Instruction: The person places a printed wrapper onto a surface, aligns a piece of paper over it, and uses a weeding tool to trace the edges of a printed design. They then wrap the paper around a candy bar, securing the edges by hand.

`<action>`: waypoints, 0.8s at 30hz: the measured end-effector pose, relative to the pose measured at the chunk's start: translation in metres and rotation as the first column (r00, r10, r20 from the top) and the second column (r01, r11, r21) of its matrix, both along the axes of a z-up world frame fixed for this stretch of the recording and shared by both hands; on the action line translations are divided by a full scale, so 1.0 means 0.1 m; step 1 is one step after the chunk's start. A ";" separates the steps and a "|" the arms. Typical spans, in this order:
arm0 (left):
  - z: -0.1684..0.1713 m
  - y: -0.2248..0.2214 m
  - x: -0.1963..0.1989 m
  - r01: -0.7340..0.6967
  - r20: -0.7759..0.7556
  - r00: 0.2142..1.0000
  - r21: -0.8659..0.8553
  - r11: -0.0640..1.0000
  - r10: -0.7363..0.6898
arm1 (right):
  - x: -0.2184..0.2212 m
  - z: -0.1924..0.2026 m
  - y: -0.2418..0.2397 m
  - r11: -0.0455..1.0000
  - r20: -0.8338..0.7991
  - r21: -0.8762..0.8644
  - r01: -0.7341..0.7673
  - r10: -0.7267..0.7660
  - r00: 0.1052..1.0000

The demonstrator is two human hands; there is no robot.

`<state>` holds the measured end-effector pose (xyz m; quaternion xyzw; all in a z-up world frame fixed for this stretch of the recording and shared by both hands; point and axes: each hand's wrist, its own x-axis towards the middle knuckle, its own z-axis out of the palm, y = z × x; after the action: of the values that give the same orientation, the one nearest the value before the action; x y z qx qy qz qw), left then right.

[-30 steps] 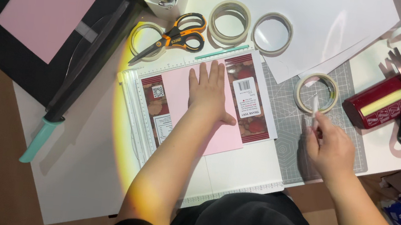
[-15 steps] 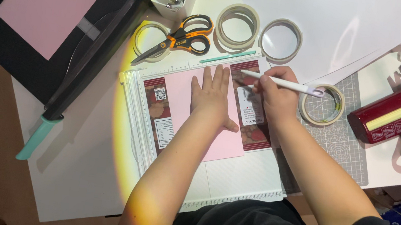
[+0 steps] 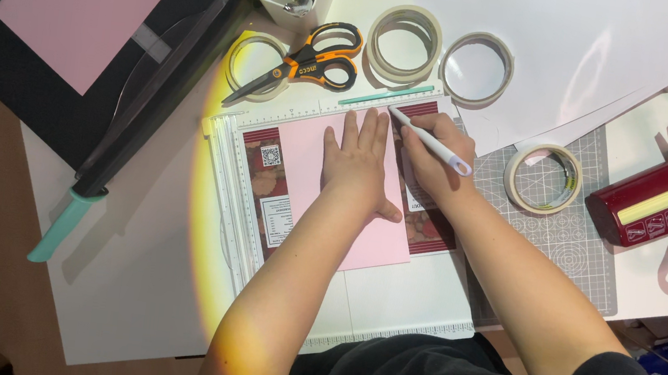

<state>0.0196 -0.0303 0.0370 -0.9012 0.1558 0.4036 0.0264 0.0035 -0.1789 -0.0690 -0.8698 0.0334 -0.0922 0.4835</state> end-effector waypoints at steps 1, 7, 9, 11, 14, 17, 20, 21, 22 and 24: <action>0.00 0.00 0.00 0.000 0.000 1.000 0.000 1.000 0.000 | -0.01 0.01 0.00 1.000 0.000 0.000 0.000 0.000 1.000; 0.01 0.00 -0.01 0.003 0.016 1.000 0.003 1.000 -0.003 | -0.03 0.04 0.02 0.999 0.083 -0.020 -0.028 0.029 0.996; 0.04 0.00 -0.01 0.004 0.017 1.000 0.005 1.000 -0.005 | -0.05 0.09 0.04 0.997 0.027 -0.062 -0.044 0.046 0.999; 0.00 0.00 -0.01 0.010 0.016 1.000 0.015 1.000 -0.010 | -0.01 0.03 0.01 0.993 0.007 -0.095 -0.064 0.065 0.998; -0.01 0.00 -0.01 0.013 0.010 1.000 0.025 1.000 -0.013 | 0.01 -0.03 0.00 0.986 -0.026 -0.145 -0.088 0.085 0.996; 0.00 -0.01 -0.01 0.013 0.011 1.000 0.025 1.000 -0.013 | 0.01 0.01 0.00 0.983 -0.037 -0.164 -0.087 0.082 0.996; 0.01 0.00 0.00 0.014 0.012 1.000 0.026 1.000 -0.014 | -0.01 0.09 0.04 0.983 -0.051 -0.169 -0.075 0.067 0.996; 0.01 0.00 -0.01 0.014 0.008 1.000 0.026 1.000 -0.014 | -0.03 0.13 0.06 0.983 -0.063 -0.174 -0.067 0.057 0.996; 0.02 0.00 -0.01 0.013 0.008 1.000 0.025 1.000 -0.013 | -0.05 0.06 0.02 0.982 -0.063 -0.175 -0.068 0.058 0.996; 0.04 -0.01 -0.01 0.022 0.003 1.000 0.037 0.999 -0.022 | -0.10 -0.07 -0.05 0.981 -0.066 -0.185 -0.055 0.043 0.997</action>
<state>0.0183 -0.0311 0.0409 -0.8994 0.1580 0.4047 0.0476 -0.0068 -0.1836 -0.0759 -0.9144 0.0182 -0.0559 0.4006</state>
